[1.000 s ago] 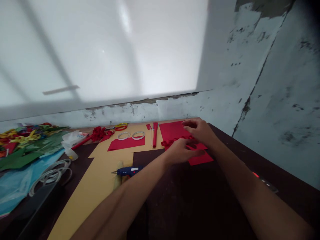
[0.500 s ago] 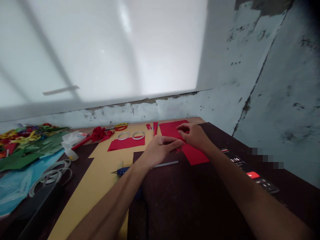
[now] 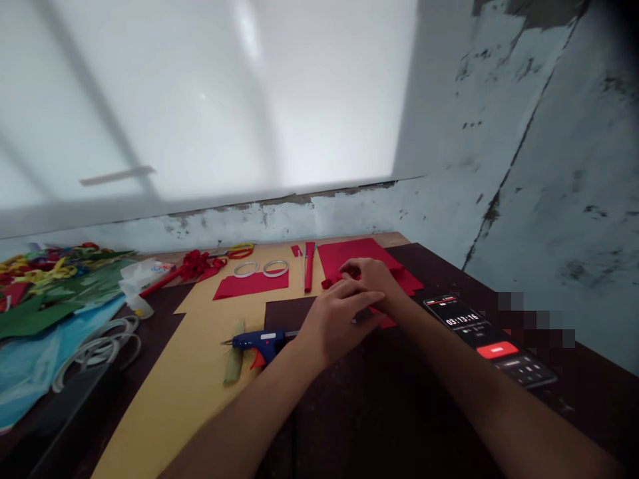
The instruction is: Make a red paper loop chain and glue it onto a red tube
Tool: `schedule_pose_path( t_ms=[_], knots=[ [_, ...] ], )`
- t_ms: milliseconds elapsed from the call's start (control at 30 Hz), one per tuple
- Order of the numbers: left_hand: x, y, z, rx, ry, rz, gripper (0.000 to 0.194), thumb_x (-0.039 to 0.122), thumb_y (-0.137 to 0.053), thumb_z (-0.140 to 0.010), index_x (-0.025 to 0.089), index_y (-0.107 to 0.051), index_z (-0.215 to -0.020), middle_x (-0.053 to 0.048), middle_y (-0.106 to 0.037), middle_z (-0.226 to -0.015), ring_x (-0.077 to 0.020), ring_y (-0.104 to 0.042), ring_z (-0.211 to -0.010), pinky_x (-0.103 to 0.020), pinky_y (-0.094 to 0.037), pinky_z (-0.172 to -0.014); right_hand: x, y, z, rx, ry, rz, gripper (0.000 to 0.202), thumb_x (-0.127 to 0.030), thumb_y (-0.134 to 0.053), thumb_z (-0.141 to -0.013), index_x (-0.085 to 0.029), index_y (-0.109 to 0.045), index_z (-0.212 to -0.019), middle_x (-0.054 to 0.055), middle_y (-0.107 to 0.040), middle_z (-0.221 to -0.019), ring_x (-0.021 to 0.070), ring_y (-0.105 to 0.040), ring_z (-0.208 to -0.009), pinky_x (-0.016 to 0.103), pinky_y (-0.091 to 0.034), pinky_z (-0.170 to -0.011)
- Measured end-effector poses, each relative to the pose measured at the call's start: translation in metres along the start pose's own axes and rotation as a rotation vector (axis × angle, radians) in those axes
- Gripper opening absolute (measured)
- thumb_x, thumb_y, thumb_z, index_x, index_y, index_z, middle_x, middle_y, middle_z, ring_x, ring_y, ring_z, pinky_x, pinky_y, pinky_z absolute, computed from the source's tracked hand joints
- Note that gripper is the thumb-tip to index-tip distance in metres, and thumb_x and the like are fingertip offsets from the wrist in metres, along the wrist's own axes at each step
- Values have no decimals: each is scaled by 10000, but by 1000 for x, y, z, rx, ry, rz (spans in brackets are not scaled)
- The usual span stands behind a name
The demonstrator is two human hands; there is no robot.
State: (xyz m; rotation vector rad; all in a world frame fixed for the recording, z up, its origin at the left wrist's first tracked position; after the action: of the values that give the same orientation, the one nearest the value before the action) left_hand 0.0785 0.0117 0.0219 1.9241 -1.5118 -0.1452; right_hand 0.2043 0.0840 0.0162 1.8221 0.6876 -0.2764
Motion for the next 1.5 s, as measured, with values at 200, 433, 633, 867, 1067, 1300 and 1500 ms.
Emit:
schedule_pose_path(
  t_ms=[200,433,633,867,1067,1300,1500],
  knots=[
    [0,1,0,11,2,64,141,264,-649,-899,193,-771,-896,-52,-742,-882,-152,-672,-826,-296,-563,-781,-5,-5,2,-58,-4,-19,167,-246,-620,-833,-202,-758,-917,48,-771,-931,205,-697,-873,269,-484,-765],
    [-10,18,-4,132,428,330,138,292,-687,-860,190,-771,-900,-45,-721,-855,-137,-654,-766,-233,-519,-687,-8,-7,10,-53,66,-37,134,-253,-647,-792,-186,-746,-852,46,-759,-829,187,-684,-774,246,-428,-646],
    [-41,38,-4,296,704,567,300,408,-685,-841,139,-740,-964,-9,-640,-690,-102,-570,-615,-208,-465,-593,-6,-9,7,8,19,-18,184,-224,-593,-834,-201,-767,-890,41,-770,-866,181,-688,-798,261,-458,-743],
    [-73,44,5,346,781,698,336,455,-721,-787,148,-753,-920,-34,-674,-791,-93,-565,-664,-202,-462,-625,8,0,5,-92,-101,150,193,-262,-594,-838,-210,-764,-912,74,-763,-929,211,-696,-884,271,-477,-756],
    [-103,80,12,427,887,352,461,525,-737,-723,102,-751,-907,-94,-717,-823,-176,-637,-760,-283,-518,-734,40,23,8,-255,-428,417,227,-273,-645,-745,-209,-756,-932,143,-734,-970,328,-690,-943,374,-501,-732],
    [-134,169,56,445,1251,-587,637,308,-714,-708,133,-569,-1304,-277,-471,-1419,-469,-382,-1346,-628,-363,-1019,57,30,11,-383,-547,485,454,-394,-724,-684,-150,-729,-1067,212,-693,-1102,371,-663,-1022,430,-511,-792],
    [-140,176,61,260,1275,-910,509,462,-491,-881,40,-661,-1107,-306,-609,-1201,-451,-558,-1168,-547,-464,-931,55,24,13,-453,-542,502,554,-502,-758,-646,-156,-722,-1077,200,-676,-1167,368,-645,-1073,438,-506,-838]
  ],
)
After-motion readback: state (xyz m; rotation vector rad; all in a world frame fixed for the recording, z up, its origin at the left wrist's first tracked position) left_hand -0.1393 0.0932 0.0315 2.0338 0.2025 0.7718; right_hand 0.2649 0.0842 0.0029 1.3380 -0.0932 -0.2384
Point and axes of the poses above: each hand's wrist, its own z-axis away from the middle knuckle, its own y-axis out of the back of the hand, x = y × z, the point moved 3 cm from there along -z, towards the middle knuckle
